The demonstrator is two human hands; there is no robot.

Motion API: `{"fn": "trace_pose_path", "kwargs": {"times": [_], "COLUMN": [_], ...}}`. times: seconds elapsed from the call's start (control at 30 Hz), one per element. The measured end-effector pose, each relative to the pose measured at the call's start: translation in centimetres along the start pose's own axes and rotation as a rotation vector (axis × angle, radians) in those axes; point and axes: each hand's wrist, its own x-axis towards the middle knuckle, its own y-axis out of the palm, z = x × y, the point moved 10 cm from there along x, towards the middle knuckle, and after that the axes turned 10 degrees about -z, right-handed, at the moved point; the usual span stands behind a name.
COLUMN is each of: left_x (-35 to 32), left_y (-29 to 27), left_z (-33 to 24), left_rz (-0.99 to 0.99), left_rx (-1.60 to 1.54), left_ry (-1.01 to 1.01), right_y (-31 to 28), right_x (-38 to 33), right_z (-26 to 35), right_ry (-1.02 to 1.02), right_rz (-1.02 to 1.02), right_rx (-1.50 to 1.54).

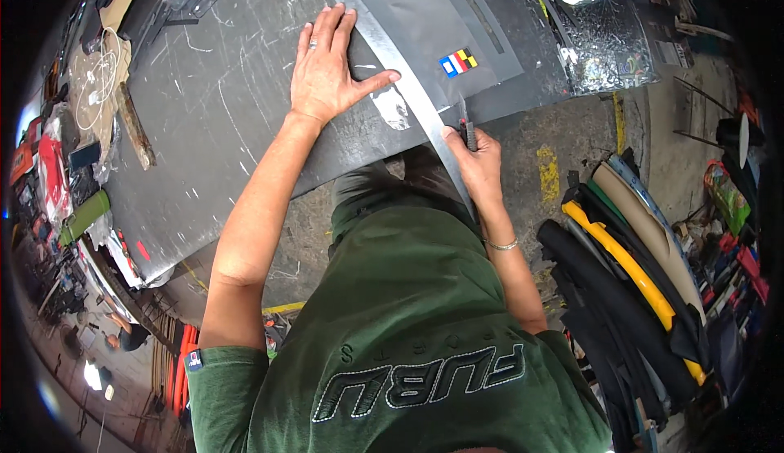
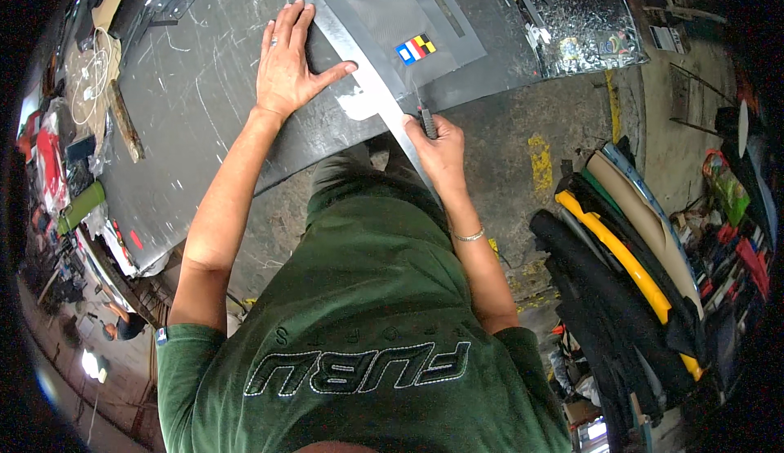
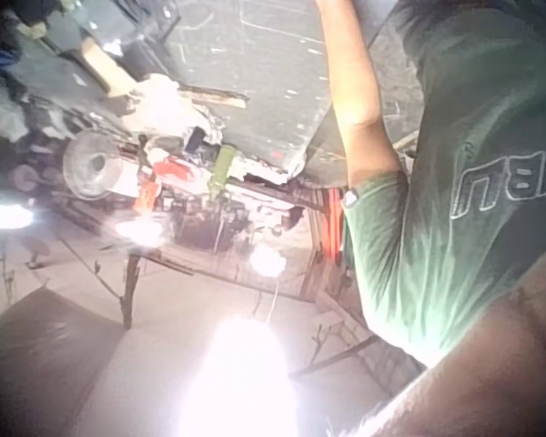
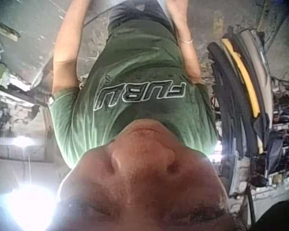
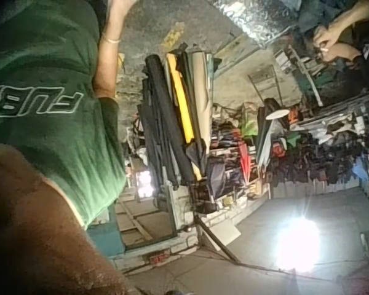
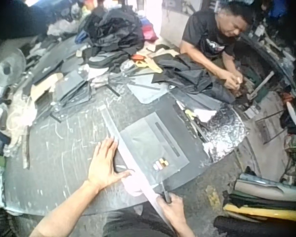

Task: The person aligns a metal ruler on fabric pieces on a work table and cuts them using a utility knife.

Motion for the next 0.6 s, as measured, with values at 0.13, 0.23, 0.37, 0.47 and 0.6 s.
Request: {"fn": "trace_pose_path", "kwargs": {"times": [0.13,0.23,0.37,0.47,0.6], "left_x": [-0.06,-0.10,-0.08,-0.13,-0.10], "left_y": [-0.03,0.03,0.08,0.19,0.20], "left_z": [0.00,-0.01,0.00,0.10,0.05], "left_rz": [-0.004,0.004,0.008,0.013,0.010], "left_rx": [0.002,0.004,0.001,0.000,-0.005], "left_ry": [-0.007,-0.003,-0.003,-0.006,-0.001], "right_y": [0.00,0.03,0.01,0.02,-0.09], "right_x": [-0.10,-0.06,0.08,-0.03,0.07], "right_z": [0.46,0.27,-0.29,0.00,-0.26], "right_ry": [-0.040,-0.046,-0.051,-0.048,-0.035], "right_rz": [-0.003,0.003,-0.002,0.000,-0.004], "right_rx": [0.022,0.026,0.017,0.027,0.019]}}
